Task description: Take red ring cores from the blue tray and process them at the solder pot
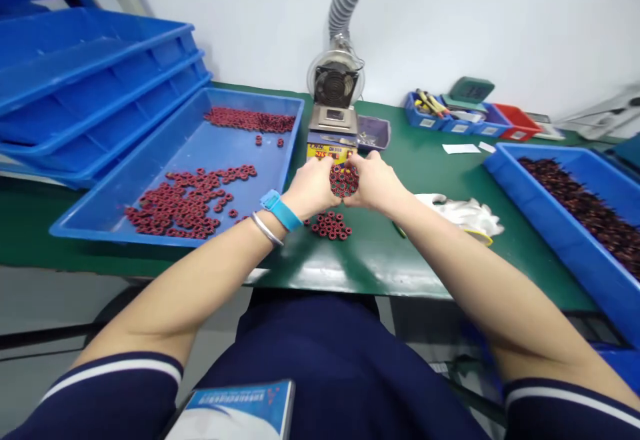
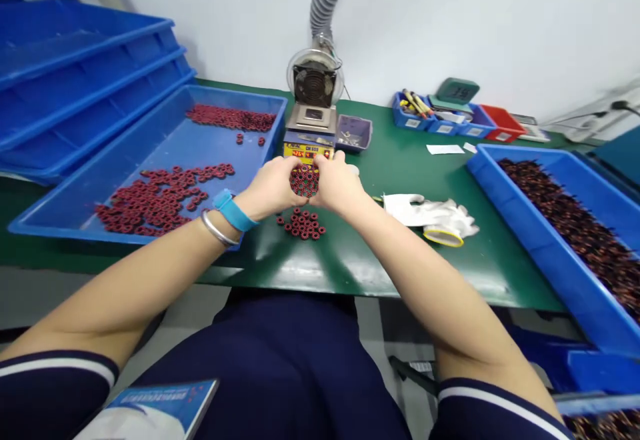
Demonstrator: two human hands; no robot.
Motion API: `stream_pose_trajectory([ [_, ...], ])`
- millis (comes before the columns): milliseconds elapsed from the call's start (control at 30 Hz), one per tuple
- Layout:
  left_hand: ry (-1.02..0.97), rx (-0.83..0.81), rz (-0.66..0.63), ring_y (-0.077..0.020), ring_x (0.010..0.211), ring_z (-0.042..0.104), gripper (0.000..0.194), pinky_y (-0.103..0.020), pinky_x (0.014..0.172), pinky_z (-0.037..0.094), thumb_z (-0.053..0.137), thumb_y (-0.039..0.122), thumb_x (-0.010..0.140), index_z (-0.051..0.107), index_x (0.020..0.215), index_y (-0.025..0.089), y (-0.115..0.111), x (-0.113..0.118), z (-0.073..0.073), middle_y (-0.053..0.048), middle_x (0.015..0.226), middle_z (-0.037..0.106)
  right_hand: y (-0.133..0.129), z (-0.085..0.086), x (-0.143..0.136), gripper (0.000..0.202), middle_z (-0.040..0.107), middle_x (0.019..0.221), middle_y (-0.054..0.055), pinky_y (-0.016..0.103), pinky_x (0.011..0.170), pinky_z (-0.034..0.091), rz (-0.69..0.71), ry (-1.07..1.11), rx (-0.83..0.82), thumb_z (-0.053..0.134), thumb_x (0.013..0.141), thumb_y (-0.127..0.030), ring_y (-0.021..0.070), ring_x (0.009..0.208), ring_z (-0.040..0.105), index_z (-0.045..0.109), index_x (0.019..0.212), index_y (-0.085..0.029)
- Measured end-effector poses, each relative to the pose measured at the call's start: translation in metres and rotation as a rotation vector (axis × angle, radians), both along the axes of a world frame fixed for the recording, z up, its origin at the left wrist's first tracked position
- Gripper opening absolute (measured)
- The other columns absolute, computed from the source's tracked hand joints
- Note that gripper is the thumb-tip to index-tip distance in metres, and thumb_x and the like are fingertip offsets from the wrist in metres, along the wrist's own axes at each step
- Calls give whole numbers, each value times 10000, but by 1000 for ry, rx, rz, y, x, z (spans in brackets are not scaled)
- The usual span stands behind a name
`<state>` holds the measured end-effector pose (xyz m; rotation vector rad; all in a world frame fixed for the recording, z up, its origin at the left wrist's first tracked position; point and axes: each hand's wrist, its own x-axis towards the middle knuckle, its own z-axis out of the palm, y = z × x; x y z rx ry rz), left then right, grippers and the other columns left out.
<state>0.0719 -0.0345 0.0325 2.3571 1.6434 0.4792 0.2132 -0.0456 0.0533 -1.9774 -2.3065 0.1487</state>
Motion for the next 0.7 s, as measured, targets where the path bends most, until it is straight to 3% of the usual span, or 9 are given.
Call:
stream_pose_trajectory([
  [167, 31, -136, -51, -295, 909, 663, 517, -359, 784, 521, 760, 281, 635, 580, 1103, 151, -54, 32, -27, -128, 1050, 608, -59, -36, 29, 723, 461, 1141, 134, 382, 802, 509, -93, 41, -101, 799, 611, -337, 250, 879, 643, 529, 1266, -191],
  [367, 32, -254, -57, -292, 987, 658, 500, -349, 844, 513, 731, 241, 670, 570, 1138, 168, -101, 35, -63, -119, 1073, 601, -107, -74, 33, 652, 479, 1120, 118, 358, 783, 518, -91, 80, -207, 748, 642, -294, 238, 848, 663, 537, 1253, -212],
  [567, 9, -323, -38, -288, 925, 662, 434, -346, 779, 508, 723, 285, 672, 599, 1074, 176, -123, 22, -80, -102, 985, 620, -125, -83, 27, 601, 488, 1134, 119, 361, 760, 523, -32, 84, -292, 734, 659, -304, 234, 812, 678, 551, 1221, -200],
  [700, 11, -375, -79, -271, 895, 657, 434, -330, 770, 495, 748, 281, 627, 620, 1027, 172, -117, 13, -82, -89, 946, 658, -118, -80, 26, 535, 530, 1048, 113, 363, 770, 524, 60, 73, -367, 736, 665, -311, 260, 843, 682, 590, 1163, -179],
])
